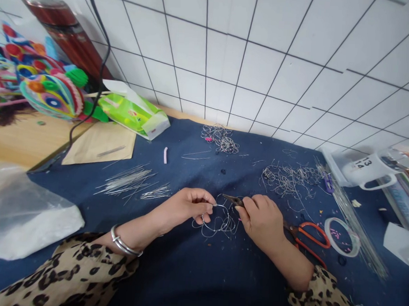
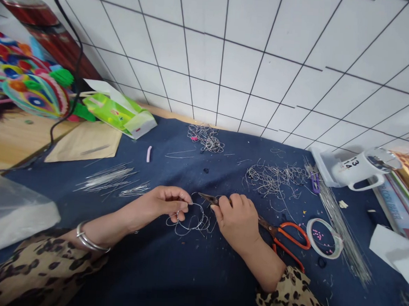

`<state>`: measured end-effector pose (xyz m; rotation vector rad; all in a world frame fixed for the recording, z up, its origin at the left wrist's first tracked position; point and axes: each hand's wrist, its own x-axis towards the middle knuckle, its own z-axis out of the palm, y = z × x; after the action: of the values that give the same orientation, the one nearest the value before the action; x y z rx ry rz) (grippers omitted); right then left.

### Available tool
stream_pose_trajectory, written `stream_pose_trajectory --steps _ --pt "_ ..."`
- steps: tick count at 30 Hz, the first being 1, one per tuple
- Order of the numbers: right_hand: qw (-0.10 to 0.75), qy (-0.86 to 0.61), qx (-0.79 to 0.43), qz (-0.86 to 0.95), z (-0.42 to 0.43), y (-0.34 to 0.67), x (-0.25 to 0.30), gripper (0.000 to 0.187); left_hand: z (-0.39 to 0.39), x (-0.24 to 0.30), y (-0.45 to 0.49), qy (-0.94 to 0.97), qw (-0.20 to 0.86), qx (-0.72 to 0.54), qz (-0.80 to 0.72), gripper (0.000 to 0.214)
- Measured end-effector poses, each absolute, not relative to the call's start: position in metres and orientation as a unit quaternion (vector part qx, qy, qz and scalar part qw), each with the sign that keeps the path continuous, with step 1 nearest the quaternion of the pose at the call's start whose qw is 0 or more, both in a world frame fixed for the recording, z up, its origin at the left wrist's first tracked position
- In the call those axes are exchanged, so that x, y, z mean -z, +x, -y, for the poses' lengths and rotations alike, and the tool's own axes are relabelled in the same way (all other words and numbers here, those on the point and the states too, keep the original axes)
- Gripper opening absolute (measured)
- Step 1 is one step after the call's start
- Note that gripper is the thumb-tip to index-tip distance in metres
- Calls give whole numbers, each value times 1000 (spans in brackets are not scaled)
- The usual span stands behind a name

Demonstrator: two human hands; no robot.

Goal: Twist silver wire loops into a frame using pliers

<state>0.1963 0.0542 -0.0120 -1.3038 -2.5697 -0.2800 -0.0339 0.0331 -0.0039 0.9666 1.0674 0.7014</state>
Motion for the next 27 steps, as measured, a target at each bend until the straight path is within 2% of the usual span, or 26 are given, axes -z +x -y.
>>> stream_pose_trajectory --steps 14,27 --pt "131 -443 73 884 -53 194 15 29 -33 7 -32 443 686 -315 -484 12" --pt "130 -447 55 883 -53 194 16 29 -32 5 -32 433 694 -321 -477 17"
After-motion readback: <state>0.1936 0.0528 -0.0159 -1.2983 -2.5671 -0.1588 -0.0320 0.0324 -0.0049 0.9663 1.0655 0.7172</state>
